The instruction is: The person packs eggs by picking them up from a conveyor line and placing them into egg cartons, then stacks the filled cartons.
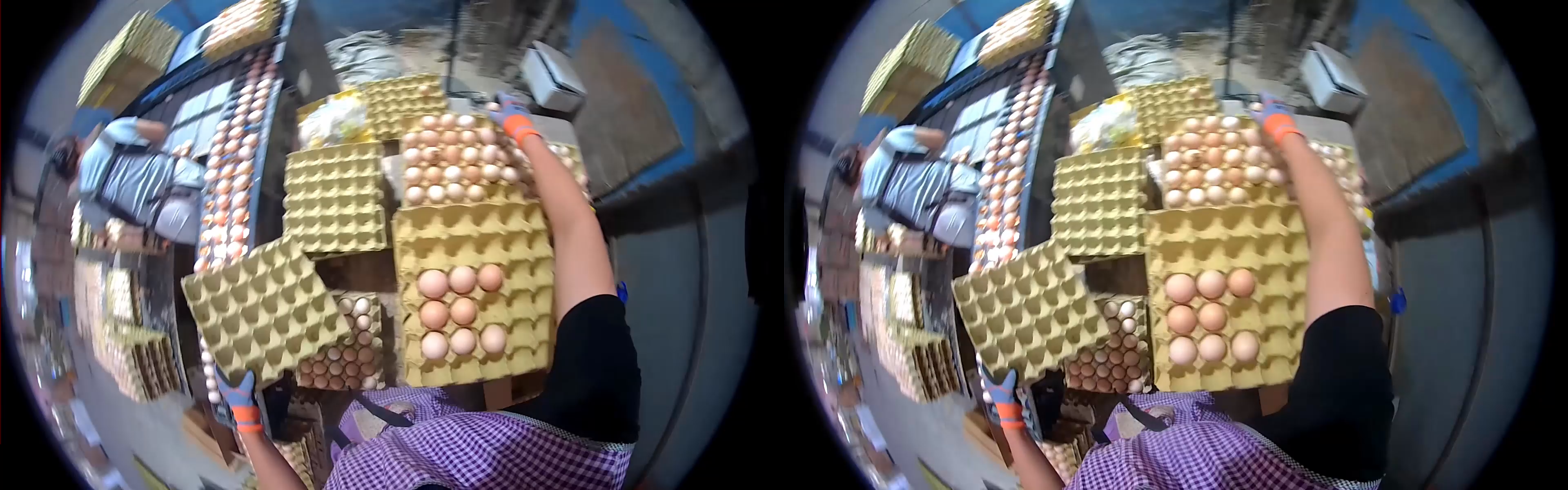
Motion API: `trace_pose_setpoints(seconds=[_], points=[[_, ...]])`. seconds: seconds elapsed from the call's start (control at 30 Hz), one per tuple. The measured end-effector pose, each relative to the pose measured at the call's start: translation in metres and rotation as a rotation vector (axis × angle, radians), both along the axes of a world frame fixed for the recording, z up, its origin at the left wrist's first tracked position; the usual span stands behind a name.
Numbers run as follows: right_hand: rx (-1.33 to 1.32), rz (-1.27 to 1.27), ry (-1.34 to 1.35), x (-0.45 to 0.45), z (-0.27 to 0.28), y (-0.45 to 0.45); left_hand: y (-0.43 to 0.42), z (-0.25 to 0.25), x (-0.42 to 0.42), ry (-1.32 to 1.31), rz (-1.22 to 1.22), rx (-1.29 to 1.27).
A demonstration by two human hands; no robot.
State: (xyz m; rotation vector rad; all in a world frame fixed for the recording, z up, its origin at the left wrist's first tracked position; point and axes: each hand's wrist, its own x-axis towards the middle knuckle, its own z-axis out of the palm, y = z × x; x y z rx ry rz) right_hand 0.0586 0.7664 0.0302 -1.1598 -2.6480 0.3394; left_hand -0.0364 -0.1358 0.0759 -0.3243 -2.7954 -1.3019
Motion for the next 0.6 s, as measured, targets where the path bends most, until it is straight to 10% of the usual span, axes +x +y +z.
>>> trace_pose_setpoints(seconds=[0.3, 0.6], points=[[0.017, 0.446, -0.320, -0.034, -0.054, 0.047, 0.033, 0.001, 0.015, -0.221, 0.249, 0.380], [-0.147, 1.344, -0.020, -0.082, 0.189, -0.382, 0.123, 0.003, -0.012, 0.009, -0.022, 0.505]])
